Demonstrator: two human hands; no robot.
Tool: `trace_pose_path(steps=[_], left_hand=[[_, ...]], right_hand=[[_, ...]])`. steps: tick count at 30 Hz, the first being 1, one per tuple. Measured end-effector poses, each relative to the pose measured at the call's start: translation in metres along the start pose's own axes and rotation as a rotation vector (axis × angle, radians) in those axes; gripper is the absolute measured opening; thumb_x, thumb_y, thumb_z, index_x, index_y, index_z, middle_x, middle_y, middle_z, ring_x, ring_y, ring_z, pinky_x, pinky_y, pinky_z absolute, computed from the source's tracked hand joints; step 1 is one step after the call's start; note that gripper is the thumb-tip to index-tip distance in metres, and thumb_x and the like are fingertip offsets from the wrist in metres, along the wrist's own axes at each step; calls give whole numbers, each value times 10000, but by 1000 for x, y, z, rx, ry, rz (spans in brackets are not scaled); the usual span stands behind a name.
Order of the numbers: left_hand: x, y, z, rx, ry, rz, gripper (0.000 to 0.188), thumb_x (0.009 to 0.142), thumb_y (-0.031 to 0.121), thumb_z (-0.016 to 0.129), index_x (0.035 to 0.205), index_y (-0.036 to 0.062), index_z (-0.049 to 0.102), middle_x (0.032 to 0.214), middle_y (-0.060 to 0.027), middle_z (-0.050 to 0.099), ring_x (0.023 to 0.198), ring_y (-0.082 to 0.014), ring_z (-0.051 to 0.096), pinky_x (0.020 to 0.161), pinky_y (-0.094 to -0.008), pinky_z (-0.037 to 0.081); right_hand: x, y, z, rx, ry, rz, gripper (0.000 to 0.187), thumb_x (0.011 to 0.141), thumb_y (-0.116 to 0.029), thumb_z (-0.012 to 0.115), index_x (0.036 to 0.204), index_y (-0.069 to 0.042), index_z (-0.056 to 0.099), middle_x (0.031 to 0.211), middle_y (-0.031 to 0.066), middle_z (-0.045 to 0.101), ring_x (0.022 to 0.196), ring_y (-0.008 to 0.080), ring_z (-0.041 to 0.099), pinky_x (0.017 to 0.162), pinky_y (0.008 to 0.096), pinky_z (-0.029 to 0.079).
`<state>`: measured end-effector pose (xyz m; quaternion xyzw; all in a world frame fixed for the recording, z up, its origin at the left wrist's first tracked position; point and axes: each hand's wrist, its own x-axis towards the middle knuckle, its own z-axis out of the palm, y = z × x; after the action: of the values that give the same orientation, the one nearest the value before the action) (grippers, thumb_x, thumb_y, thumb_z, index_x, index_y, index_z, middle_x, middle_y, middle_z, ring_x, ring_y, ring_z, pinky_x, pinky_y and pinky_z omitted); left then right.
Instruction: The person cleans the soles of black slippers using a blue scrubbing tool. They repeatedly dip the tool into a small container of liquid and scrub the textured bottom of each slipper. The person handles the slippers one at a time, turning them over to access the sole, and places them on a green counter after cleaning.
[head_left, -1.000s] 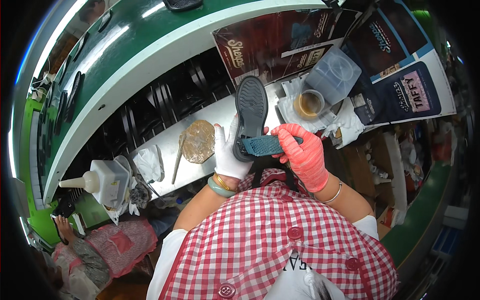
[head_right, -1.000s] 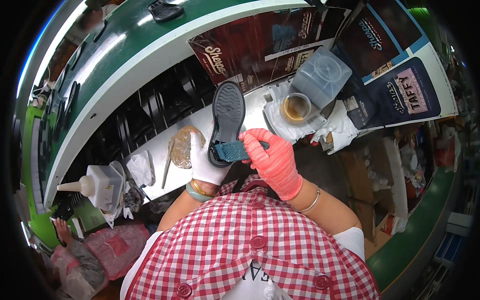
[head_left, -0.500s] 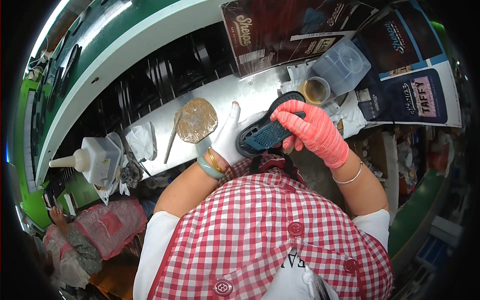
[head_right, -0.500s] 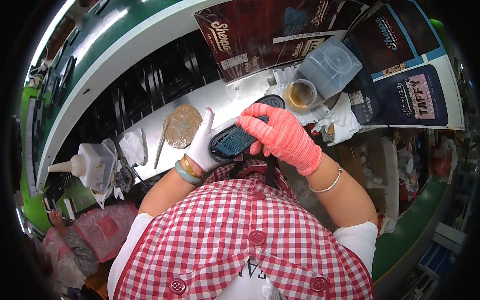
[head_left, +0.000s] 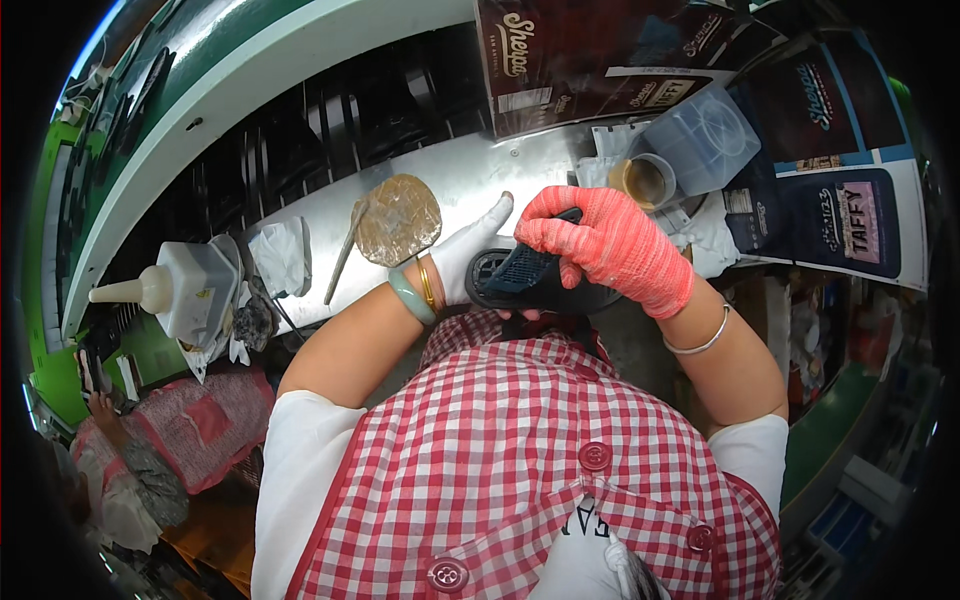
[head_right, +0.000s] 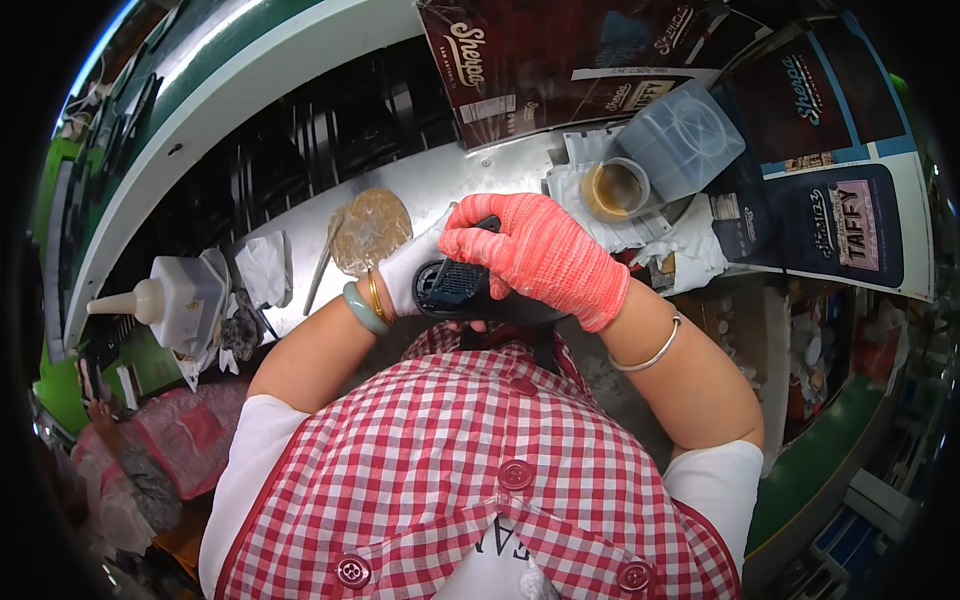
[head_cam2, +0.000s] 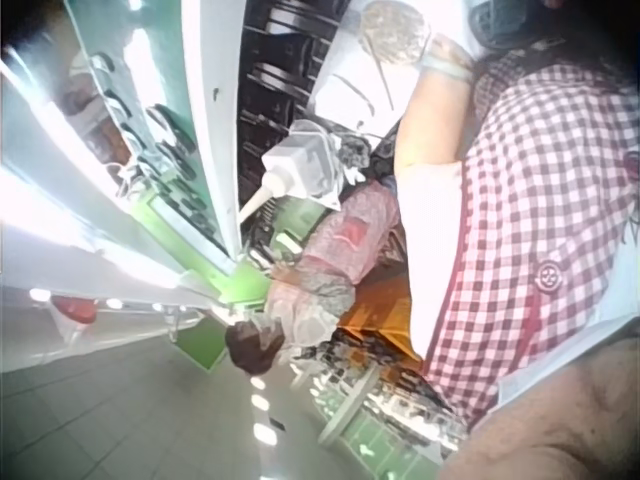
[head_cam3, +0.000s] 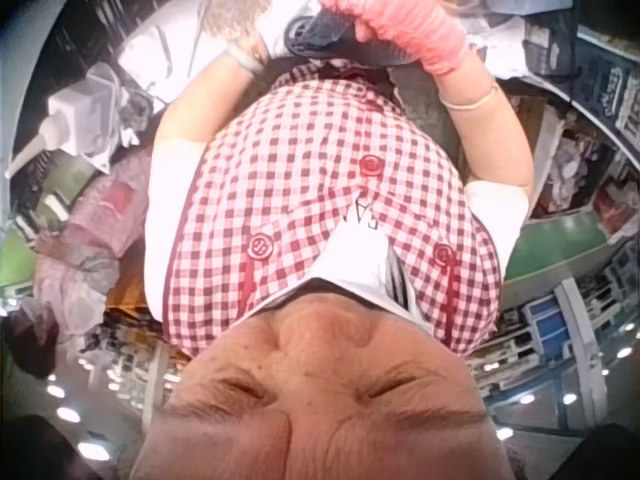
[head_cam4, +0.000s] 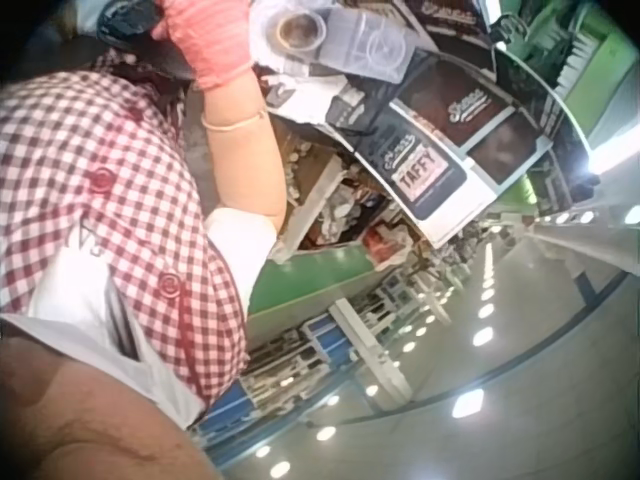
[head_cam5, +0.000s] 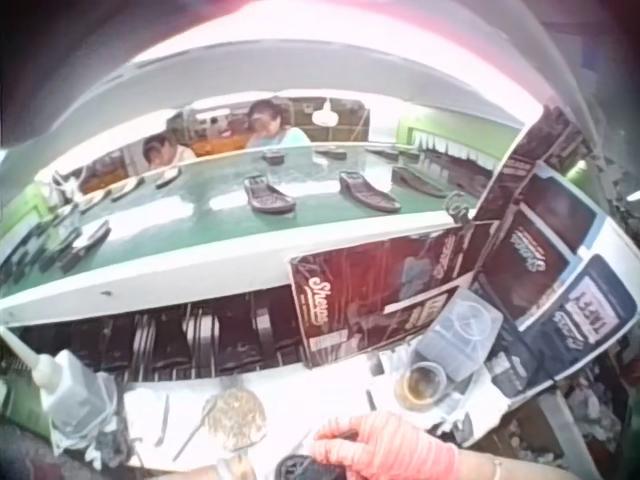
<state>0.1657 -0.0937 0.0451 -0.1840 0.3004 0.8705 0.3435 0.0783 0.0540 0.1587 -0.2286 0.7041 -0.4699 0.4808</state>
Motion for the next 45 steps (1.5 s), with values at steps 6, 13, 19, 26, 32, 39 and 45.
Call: trace_pose_path(steps=[6, 13, 19, 26, 32, 39, 45], left_hand=[[0, 5, -14, 29, -115, -53, 757, 870, 678, 278, 1259, 49, 439, 954, -178, 636, 606, -311, 660, 399, -326, 535], [-2, 15, -23, 153, -96, -92, 992, 807, 770, 247, 1269, -89, 425, 1022, -225, 628, 619, -306, 662, 424, -313, 528], [6, 16, -39, 115, -144, -85, 844, 885, 660, 262, 1286, -65, 421, 1005, -221, 632, 647, -320, 664, 452, -315, 531], [-7, 18, -72, -29, -60, 564, 546, 893, 207, 509, 1370, 10, 331, 1296, -198, 463, 1129, -315, 531, 898, -403, 476], [-3, -37, -101, -371, 147, 513, 501, 944, 392, 357, 1350, 100, 380, 1351, -136, 428, 1250, -303, 406, 936, -586, 389], [10, -79, -93, -468, 171, 316, 612, 944, 562, 201, 1326, 127, 399, 1233, -156, 523, 1053, -386, 551, 698, -399, 531], [16, -80, -92, -536, 91, 297, 540, 948, 512, 317, 1297, 116, 433, 1226, -140, 532, 1023, -356, 563, 687, -378, 512]], right_hand=[[2, 8, -5, 8, -28, 1, 228, 834, -232, 609, 931, -29, 648, 744, 12, 614, 537, 66, 520, 523, 207, 437], [-12, 25, -32, -60, -18, 56, 227, 837, -249, 591, 911, -44, 657, 773, -3, 616, 576, 58, 536, 528, 184, 417], [-26, 59, -41, -11, 83, 1, 197, 834, -209, 615, 933, -46, 665, 774, -13, 616, 616, 50, 544, 543, 183, 416], [-41, 84, -88, 204, 747, -279, 258, 883, -267, 616, 1001, -40, 651, 819, -4, 640, 570, 25, 542, 494, 154, 387], [-16, 140, -118, 186, 992, -143, 231, 849, -230, 661, 1014, -69, 652, 788, -20, 609, 586, 44, 535, 497, 180, 390], [5, 161, -119, 196, 975, -61, 238, 847, -261, 658, 1022, -99, 657, 795, -10, 610, 622, 58, 534, 502, 205, 392], [11, 189, -132, 243, 952, -59, 265, 843, -278, 657, 1033, -94, 649, 788, 18, 618, 520, 67, 521, 375, 213, 358]])
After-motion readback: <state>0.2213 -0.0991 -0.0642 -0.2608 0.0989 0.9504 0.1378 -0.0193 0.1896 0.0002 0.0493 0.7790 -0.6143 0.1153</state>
